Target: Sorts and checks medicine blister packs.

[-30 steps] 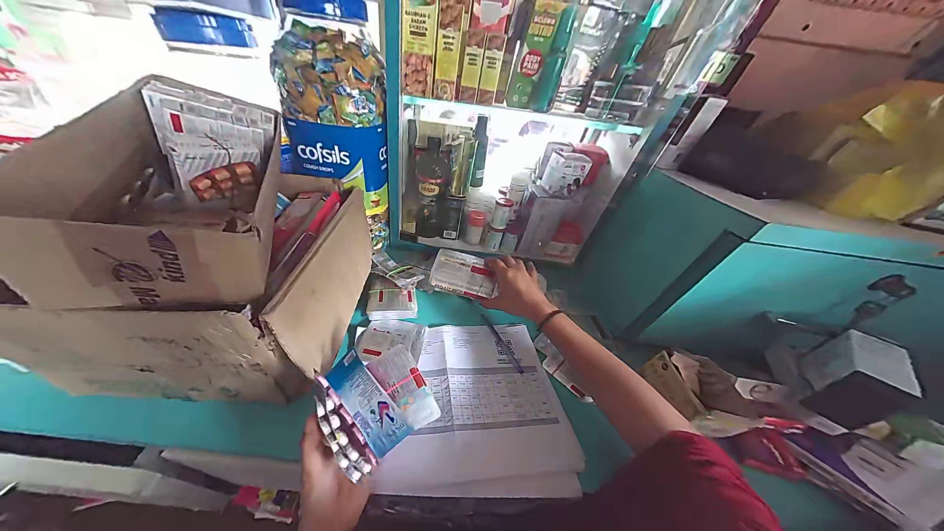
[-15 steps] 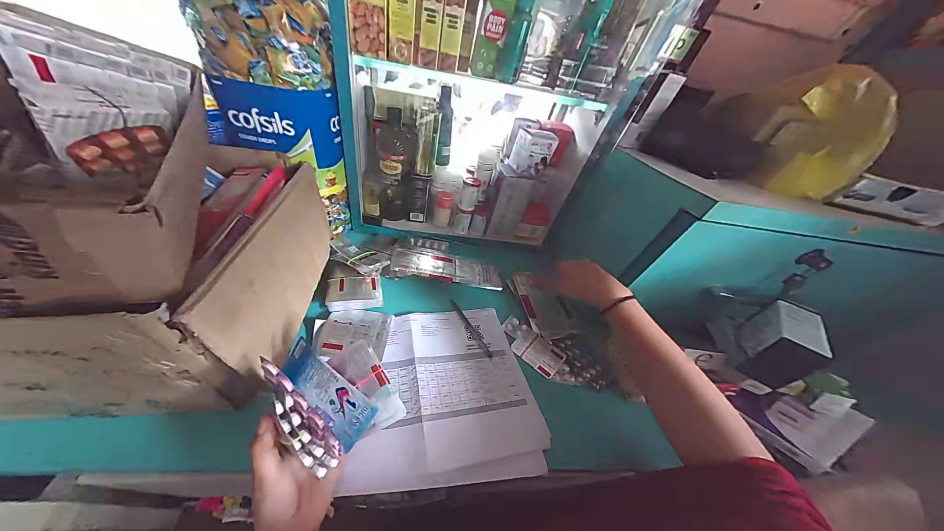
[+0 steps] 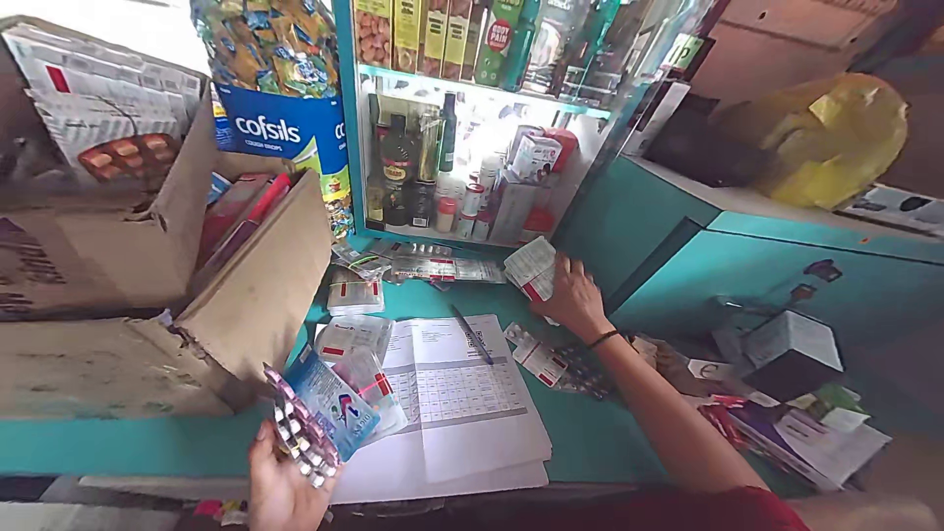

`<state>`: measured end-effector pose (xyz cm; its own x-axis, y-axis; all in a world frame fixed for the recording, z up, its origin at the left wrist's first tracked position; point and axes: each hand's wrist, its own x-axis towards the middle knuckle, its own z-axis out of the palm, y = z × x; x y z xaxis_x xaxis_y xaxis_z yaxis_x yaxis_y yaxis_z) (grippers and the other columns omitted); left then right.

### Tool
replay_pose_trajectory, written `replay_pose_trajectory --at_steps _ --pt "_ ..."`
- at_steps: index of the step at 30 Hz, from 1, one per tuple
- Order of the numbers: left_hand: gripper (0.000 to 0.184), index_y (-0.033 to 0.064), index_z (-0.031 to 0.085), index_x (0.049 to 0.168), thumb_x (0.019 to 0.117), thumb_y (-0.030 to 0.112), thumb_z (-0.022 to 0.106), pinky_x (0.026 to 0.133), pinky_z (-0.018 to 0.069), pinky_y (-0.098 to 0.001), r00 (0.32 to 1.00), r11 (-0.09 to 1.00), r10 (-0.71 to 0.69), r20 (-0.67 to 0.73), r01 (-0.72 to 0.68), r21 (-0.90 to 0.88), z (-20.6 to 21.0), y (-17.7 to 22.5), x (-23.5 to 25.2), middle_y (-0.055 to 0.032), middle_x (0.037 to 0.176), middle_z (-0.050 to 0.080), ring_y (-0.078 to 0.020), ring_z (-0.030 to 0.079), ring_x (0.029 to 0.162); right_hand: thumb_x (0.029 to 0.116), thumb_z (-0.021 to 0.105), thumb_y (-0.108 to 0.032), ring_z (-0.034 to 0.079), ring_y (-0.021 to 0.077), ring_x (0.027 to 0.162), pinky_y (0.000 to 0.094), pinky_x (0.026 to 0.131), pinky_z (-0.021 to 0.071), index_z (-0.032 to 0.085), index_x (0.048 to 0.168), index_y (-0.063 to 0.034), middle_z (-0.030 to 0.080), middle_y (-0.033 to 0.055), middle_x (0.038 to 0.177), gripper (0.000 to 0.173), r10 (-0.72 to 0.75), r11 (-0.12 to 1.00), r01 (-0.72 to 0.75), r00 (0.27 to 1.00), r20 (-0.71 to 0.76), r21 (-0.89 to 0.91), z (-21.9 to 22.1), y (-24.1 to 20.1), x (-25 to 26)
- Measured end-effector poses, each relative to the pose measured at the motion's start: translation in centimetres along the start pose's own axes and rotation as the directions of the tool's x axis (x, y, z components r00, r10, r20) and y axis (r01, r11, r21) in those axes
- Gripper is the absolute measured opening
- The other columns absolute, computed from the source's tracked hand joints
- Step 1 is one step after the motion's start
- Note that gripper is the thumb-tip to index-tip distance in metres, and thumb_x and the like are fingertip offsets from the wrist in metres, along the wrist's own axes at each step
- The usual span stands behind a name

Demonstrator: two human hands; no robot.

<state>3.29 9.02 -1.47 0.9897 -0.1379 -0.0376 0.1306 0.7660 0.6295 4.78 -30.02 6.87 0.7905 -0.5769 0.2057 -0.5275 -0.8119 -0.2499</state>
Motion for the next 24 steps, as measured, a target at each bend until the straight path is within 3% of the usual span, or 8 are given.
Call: replay_pose_trajectory --at_steps 4,7,12,14,18,21,24 --pt "0.034 0.0265 0.07 0.1 0.0896 0.059 0.063 0.067 0.0633 -0.0347 0.999 1.0 0.023 0.034 -0.022 -0.022 -0.5 -0.3 0.2 0.0049 0.094 0.075 -0.009 0.074 0.087 0.0621 0.097 -0.019 0.05 0.0563 0.126 0.072 0.094 0.0436 0.033 0.155 0.0011 0.045 0.0327 0.147 0.115 -0.115 0.993 0.121 0.97 -0.216 0.016 0.0 0.4 0.2" --pt "0.033 0.0274 0.069 0.099 0.0924 0.058 0.06 0.066 0.0633 -0.0339 0.999 0.999 0.036 0.038 -0.036 -0.016 -0.4 -0.4 0.2 0.0056 0.094 0.076 -0.0084 0.074 0.087 0.0618 0.097 -0.019 0.052 0.0541 0.125 0.0706 0.094 0.0441 0.032 0.156 0.0001 0.047 0.032 0.145 0.116 -0.157 0.987 0.162 0.945 -0.287 -0.006 -0.3 0.5 0.2" --pt "0.035 0.027 0.071 0.1 0.0871 0.059 0.066 0.068 0.0635 -0.0337 0.998 0.999 0.035 0.059 -0.034 -0.029 -0.6 -0.4 0.2 0.0047 0.095 0.076 -0.0087 0.074 0.089 0.0626 0.095 -0.019 0.053 0.0554 0.121 0.071 0.09 0.0446 0.032 0.156 -0.0002 0.047 0.0328 0.144 0.114 -0.226 0.971 0.239 0.902 -0.368 -0.01 -0.6 0.5 -0.1" --pt "0.032 0.0272 0.07 0.099 0.0911 0.058 0.062 0.068 0.0635 -0.0333 0.998 0.999 0.039 0.054 -0.037 -0.032 -0.6 -0.4 0.2 0.0047 0.095 0.076 -0.0084 0.074 0.088 0.0629 0.095 -0.019 0.053 0.0551 0.122 0.0711 0.092 0.0436 0.032 0.156 -0.0004 0.047 0.0324 0.144 0.114 -0.249 0.964 0.264 0.886 -0.391 -0.016 -0.7 0.4 -0.2" --pt "0.035 0.0269 0.071 0.099 0.0843 0.059 0.069 0.067 0.0635 -0.0341 0.998 0.999 0.026 0.056 -0.024 -0.045 -0.5 -0.4 0.2 0.0045 0.095 0.076 -0.0088 0.074 0.088 0.0629 0.094 -0.018 0.052 0.0534 0.125 0.0697 0.097 0.042 0.032 0.156 -0.0004 0.047 0.0319 0.145 0.113 -0.295 0.951 0.307 0.858 -0.42 -0.041 -0.9 0.2 -0.4" --pt "0.036 0.0266 0.07 0.101 0.0854 0.06 0.068 0.067 0.0634 -0.0341 0.998 0.999 0.019 0.054 -0.017 -0.027 -0.4 -0.3 0.1 0.0045 0.096 0.076 -0.0094 0.074 0.088 0.062 0.094 -0.016 0.053 0.0536 0.125 0.0691 0.098 0.0424 0.033 0.156 -0.0002 0.048 0.0312 0.145 0.113 -0.309 0.944 0.327 0.849 -0.428 -0.033 -1.0 0.0 -0.5" --pt "0.044 0.0261 0.073 0.102 0.0751 0.06 0.077 0.067 0.0639 -0.0345 0.994 0.998 0.014 0.105 -0.008 -0.056 -0.6 -0.3 0.3 0.0032 0.097 0.076 -0.0104 0.074 0.089 0.0612 0.095 -0.016 0.053 0.0526 0.124 0.0688 0.098 0.0423 0.033 0.156 -0.0006 0.049 0.0303 0.145 0.114 -0.321 0.94 0.34 0.842 -0.434 -0.035 -1.1 -0.2 -0.7"
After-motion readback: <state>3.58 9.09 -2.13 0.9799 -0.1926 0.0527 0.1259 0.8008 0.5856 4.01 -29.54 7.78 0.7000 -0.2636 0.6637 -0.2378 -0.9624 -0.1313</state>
